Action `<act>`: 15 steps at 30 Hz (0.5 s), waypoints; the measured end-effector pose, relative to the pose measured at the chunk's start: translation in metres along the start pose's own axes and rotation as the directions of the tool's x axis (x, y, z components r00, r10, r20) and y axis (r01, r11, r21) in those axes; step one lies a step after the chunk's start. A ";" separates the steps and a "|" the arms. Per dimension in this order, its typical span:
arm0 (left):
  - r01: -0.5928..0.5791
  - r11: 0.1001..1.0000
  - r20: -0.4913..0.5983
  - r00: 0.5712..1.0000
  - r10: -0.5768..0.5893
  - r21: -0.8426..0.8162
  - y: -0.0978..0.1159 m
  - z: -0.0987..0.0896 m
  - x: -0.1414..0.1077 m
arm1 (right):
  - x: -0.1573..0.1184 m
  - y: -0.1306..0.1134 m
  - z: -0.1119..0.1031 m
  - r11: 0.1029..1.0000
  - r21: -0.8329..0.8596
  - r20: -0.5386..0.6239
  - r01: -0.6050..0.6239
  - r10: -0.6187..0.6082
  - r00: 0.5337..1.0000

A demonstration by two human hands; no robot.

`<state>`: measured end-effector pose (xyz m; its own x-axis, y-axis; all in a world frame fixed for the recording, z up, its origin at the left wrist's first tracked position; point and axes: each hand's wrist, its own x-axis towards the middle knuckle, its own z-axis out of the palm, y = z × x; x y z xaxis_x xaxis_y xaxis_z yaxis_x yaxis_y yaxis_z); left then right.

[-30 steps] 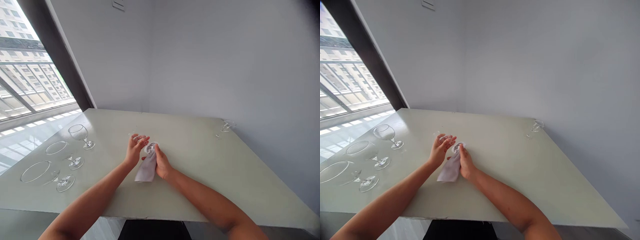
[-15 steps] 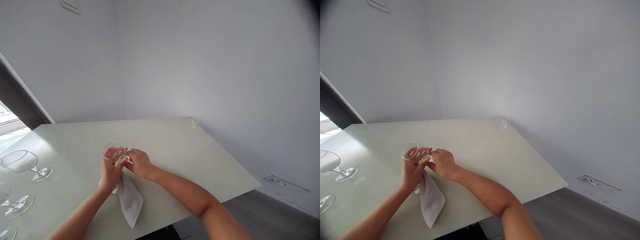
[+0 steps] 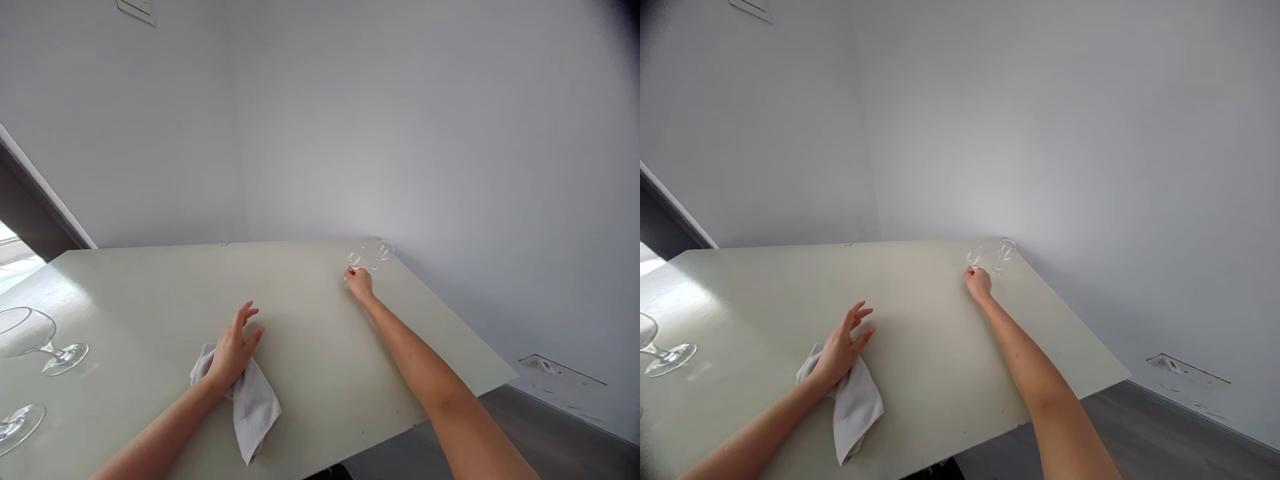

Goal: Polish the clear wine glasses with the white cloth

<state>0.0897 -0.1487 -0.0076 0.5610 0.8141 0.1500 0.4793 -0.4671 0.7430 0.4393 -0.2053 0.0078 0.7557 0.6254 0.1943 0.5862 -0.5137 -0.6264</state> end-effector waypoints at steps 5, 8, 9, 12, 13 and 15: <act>0.055 0.998 0.028 0.998 -0.055 0.007 -0.001 -0.001 0.001 | 0.031 0.033 -0.005 0.989 -0.027 -0.056 -0.143 0.141 0.988; 0.049 0.999 0.029 0.998 -0.049 0.015 0.000 -0.002 0.001 | 0.042 0.040 0.002 0.985 -0.031 -0.075 -0.172 0.169 0.983; 0.046 0.999 0.026 0.999 -0.046 0.017 -0.001 -0.001 0.001 | 0.045 0.042 0.004 0.984 -0.034 -0.085 -0.177 0.173 0.981; 0.032 0.999 0.005 0.999 -0.032 0.004 -0.003 0.000 0.003 | 0.054 0.046 0.007 0.982 -0.051 -0.116 -0.183 0.176 0.978; 0.029 1.000 -0.002 1.000 -0.029 -0.009 -0.003 0.001 0.003 | 0.056 0.047 0.007 0.982 -0.058 -0.125 -0.181 0.173 0.977; 0.037 0.998 -0.009 0.999 -0.038 -0.050 -0.003 0.001 0.003 | 0.057 0.048 0.006 0.983 -0.068 -0.142 -0.168 0.157 0.977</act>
<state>0.0904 -0.1454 -0.0098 0.5361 0.8344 0.1280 0.4652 -0.4185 0.7800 0.5084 -0.1906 -0.0157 0.8719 0.4477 0.1985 0.4698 -0.6501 -0.5972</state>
